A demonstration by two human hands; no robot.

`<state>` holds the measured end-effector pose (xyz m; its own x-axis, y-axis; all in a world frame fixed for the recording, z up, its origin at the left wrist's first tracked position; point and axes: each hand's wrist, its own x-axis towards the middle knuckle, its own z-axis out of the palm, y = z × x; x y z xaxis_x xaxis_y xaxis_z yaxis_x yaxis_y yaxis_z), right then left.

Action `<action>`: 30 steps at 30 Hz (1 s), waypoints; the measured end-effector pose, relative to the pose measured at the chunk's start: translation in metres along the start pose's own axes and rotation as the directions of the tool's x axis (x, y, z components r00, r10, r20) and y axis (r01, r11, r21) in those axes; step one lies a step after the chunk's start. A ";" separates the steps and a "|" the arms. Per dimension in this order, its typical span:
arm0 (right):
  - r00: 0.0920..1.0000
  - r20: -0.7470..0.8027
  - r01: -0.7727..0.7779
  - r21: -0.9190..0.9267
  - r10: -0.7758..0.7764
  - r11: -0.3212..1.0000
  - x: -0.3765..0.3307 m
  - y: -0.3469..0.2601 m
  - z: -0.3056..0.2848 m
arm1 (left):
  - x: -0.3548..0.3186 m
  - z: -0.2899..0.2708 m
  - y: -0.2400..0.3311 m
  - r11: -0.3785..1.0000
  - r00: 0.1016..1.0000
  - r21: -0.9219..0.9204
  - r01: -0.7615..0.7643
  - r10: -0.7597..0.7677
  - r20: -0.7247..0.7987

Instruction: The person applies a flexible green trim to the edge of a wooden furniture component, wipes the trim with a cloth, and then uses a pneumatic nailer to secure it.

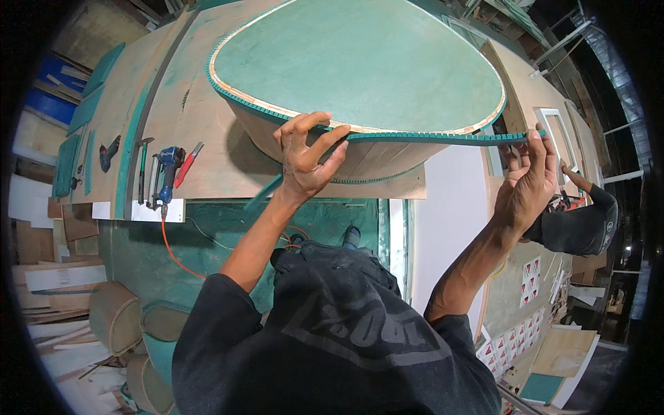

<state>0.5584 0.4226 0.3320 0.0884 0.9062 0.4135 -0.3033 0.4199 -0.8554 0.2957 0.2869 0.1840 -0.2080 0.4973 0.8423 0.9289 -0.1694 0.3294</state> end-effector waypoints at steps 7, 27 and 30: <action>0.997 0.069 0.027 -0.005 -0.027 1.000 0.006 -0.012 0.008 | -0.009 0.013 0.008 0.987 0.970 -0.003 0.163 -0.161 -0.185; 0.996 0.094 0.002 0.008 -0.003 1.000 0.018 -0.001 0.004 | -0.030 0.036 0.042 0.849 0.837 -0.012 0.529 -0.523 -0.161; 0.992 0.128 -0.026 0.029 0.022 0.999 0.018 0.001 0.004 | -0.034 0.032 0.044 0.855 0.848 0.022 0.518 -0.510 -0.145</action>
<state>0.5557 0.4393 0.3396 -0.0405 0.9013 0.4312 -0.3328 0.3947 -0.8564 0.3535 0.2899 0.1558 -0.6943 0.3850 0.6080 0.6932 0.1311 0.7087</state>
